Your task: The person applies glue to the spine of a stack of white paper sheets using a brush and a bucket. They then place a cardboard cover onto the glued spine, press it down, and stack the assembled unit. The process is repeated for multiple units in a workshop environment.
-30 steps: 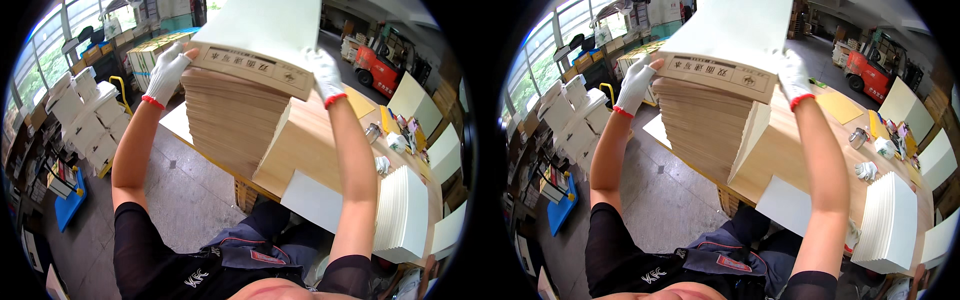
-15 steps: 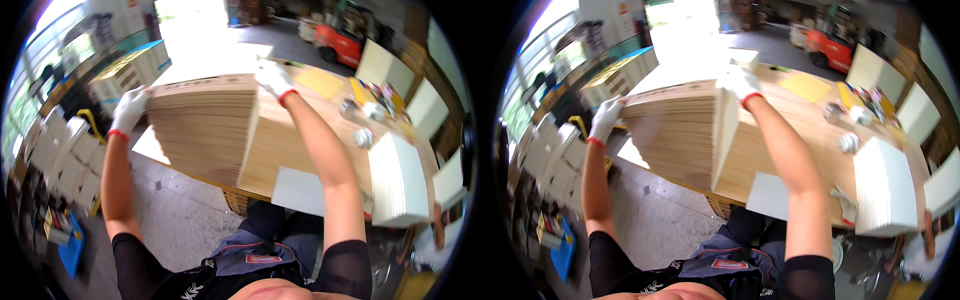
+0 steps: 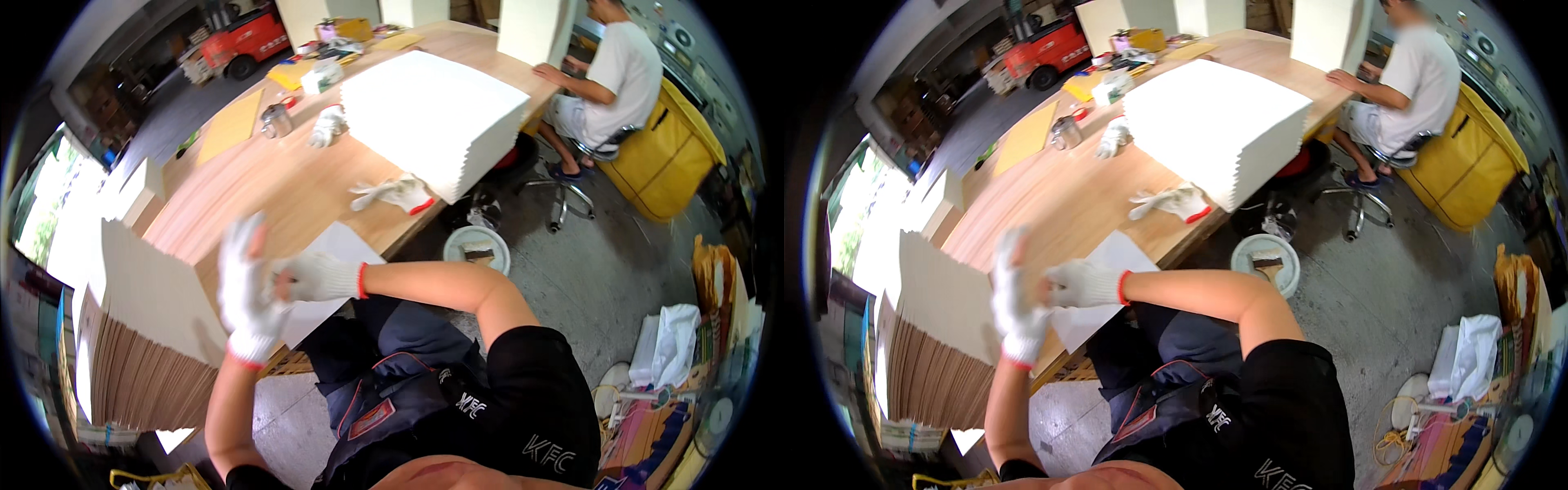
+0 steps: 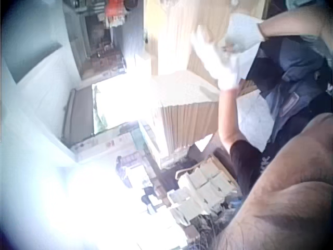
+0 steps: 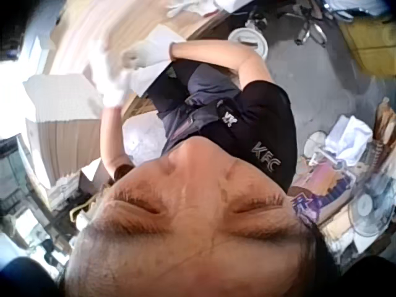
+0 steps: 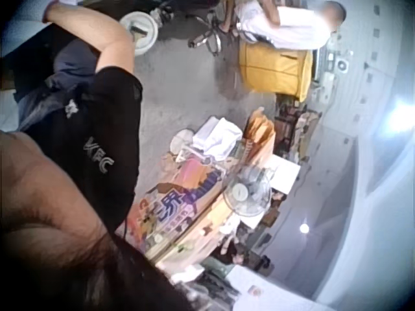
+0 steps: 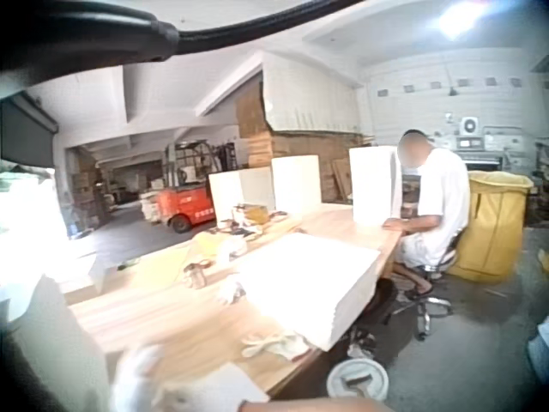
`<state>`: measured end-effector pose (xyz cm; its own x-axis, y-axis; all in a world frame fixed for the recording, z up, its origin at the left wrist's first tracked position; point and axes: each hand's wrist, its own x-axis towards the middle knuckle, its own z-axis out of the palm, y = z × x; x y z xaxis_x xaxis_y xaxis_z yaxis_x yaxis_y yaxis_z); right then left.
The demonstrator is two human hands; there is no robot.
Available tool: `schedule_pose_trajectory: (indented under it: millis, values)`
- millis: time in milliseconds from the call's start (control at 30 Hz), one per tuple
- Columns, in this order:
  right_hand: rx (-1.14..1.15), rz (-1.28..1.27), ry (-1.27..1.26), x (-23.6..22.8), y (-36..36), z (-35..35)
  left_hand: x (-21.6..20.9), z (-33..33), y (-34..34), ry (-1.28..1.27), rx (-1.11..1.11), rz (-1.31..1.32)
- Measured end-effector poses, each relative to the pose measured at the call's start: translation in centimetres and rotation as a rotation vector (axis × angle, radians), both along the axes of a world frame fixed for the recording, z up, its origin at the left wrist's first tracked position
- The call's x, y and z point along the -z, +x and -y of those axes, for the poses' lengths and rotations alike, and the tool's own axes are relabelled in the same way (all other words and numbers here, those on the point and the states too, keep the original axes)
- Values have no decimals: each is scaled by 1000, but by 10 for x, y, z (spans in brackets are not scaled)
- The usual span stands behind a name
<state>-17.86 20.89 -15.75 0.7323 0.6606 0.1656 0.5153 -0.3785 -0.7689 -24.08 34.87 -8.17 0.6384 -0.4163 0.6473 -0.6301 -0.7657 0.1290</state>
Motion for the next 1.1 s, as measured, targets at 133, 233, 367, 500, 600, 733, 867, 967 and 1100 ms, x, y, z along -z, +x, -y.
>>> schedule_pose_trajectory:
  millis: [133,233,367,500,600,733,867,967,1100]
  values:
    - [141,214,62,59,-12,69,31,124,76,108,288,-71]
    - [105,-290,-78,31,-39,120,62,194,130,128,315,-100]
    - [140,-347,46,56,-52,158,71,235,151,173,284,-134]
    - [172,-391,116,79,-56,183,68,234,168,168,373,-126]
    - [175,-484,137,89,-57,194,49,237,166,264,359,-18]
    - [173,-523,246,106,-61,202,43,243,171,366,315,-13]
    - [157,-486,288,107,-61,207,56,244,224,-89,275,-395]
    - [217,-507,281,113,-66,217,-1,302,202,-1034,48,-1365]
    - [212,-539,321,105,-65,217,21,326,229,-1529,-51,-1318]
